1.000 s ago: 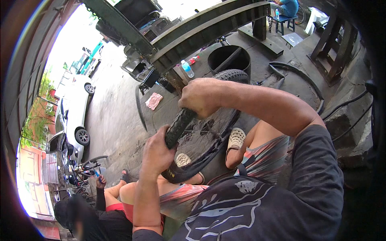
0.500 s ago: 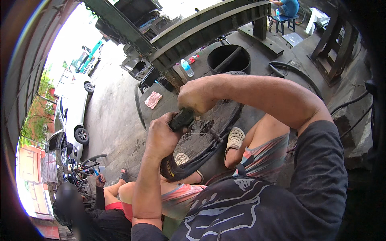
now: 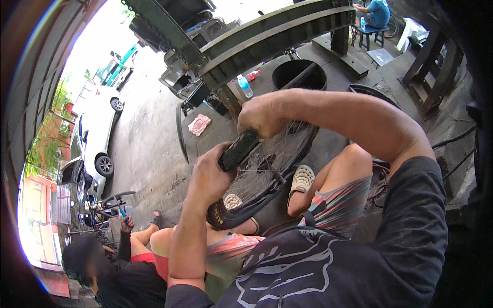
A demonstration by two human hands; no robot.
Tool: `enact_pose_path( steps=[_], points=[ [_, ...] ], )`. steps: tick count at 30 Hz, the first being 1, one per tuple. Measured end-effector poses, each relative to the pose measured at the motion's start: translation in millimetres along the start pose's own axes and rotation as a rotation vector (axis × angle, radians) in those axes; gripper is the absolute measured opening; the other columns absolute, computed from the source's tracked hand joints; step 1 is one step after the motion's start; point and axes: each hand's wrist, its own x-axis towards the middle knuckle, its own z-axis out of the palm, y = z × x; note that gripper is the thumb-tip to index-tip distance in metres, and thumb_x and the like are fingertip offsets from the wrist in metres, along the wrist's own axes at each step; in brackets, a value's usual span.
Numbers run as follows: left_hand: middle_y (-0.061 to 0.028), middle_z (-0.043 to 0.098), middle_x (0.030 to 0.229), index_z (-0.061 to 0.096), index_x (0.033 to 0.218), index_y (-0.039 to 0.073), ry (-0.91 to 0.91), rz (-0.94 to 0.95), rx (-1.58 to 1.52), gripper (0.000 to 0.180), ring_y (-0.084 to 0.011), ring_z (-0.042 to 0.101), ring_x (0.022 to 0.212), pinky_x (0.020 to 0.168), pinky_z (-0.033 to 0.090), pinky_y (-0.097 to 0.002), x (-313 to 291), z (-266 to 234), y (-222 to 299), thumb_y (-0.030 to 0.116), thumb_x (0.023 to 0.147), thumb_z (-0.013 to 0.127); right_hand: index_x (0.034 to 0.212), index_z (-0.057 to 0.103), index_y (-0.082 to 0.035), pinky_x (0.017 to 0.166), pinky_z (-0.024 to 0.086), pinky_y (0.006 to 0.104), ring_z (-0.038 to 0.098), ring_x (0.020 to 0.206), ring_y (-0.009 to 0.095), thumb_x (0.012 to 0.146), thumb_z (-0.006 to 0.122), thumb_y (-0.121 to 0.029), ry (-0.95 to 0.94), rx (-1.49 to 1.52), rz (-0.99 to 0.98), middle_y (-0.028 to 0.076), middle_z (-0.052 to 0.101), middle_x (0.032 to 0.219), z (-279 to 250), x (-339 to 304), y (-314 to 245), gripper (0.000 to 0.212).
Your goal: The person is seated on the ground in a bicycle repair shop, working on a bicycle wheel. They are using their hands to manipulate the tire and inner tube, attempting to seat the tire onto the rim.
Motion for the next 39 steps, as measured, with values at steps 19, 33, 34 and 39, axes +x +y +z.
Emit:
enact_pose_path(
  steps=[19,33,34,39],
  points=[
    [-0.0304,0.077,0.116,0.068,0.139,0.001,0.047,-0.123,0.159,0.062,-0.0517,0.075,0.108,0.095,0.06,-0.0565,-60,-23,-14,0.007,0.079,0.079,0.121,0.074,-0.01,0.091,0.062,0.0567,0.08,0.104,0.043,0.077,0.093,-0.023,0.184,-0.189,-0.171,0.017,0.082,0.102,5,19,-45,0.05],
    [-0.027,0.079,0.132,0.061,0.151,-0.013,-0.056,-0.185,-0.269,0.081,-0.03,0.078,0.122,0.109,0.057,-0.0399,1,-26,-33,0.036,0.093,0.09,0.143,0.067,0.004,0.111,0.056,0.0471,0.072,0.13,0.037,0.101,0.069,-0.008,0.994,1.25,0.255,0.027,0.075,0.134,198,39,-138,0.044],
    [-0.0273,0.08,0.131,0.062,0.151,-0.013,-0.06,-0.162,-0.258,0.081,-0.0302,0.078,0.122,0.109,0.057,-0.0404,3,-24,-26,0.037,0.094,0.089,0.143,0.066,0.007,0.113,0.055,0.0459,0.072,0.131,0.037,0.102,0.069,-0.01,1.02,1.521,0.191,0.028,0.075,0.135,197,52,-143,0.045],
    [-0.0287,0.08,0.129,0.061,0.151,-0.014,-0.044,-0.111,-0.114,0.081,-0.0319,0.077,0.123,0.111,0.056,-0.0422,9,-22,-22,0.039,0.095,0.086,0.15,0.066,0.008,0.119,0.05,0.0396,0.068,0.136,0.025,0.107,0.069,-0.011,0.898,1.437,0.325,0.02,0.074,0.144,175,42,-151,0.047]
  ],
)
